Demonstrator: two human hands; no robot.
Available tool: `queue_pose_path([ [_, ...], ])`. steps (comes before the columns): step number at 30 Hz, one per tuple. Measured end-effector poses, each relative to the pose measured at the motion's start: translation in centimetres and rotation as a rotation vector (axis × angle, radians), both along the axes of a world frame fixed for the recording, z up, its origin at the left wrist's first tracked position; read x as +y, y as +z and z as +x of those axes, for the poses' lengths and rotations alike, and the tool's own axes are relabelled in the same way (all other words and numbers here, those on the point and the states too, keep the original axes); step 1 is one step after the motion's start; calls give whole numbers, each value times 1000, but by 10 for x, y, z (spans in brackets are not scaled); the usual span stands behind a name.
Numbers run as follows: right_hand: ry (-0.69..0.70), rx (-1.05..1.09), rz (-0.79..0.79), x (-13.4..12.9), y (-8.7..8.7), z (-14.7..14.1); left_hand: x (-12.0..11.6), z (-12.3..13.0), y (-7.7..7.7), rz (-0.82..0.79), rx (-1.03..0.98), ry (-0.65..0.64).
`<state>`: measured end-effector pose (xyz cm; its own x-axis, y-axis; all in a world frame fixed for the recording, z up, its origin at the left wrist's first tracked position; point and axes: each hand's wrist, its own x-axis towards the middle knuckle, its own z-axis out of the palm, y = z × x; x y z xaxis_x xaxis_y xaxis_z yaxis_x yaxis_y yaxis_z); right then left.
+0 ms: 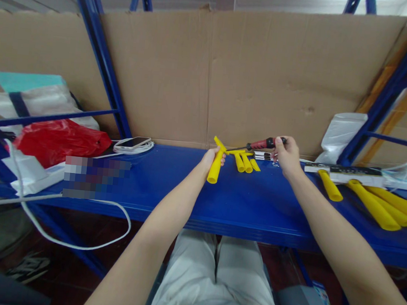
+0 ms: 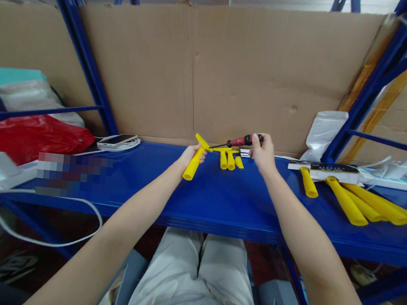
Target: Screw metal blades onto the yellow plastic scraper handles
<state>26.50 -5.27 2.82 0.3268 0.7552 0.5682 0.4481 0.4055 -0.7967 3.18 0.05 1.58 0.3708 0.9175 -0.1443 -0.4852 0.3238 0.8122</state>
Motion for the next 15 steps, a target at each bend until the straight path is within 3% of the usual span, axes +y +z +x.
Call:
queue_pose_path([
  [10, 27, 142, -14, -4, 9, 4, -10, -1, 6, 18, 32, -32],
  [15, 7, 139, -20, 3, 4, 11, -19, 0, 12, 52, 67, -46],
])
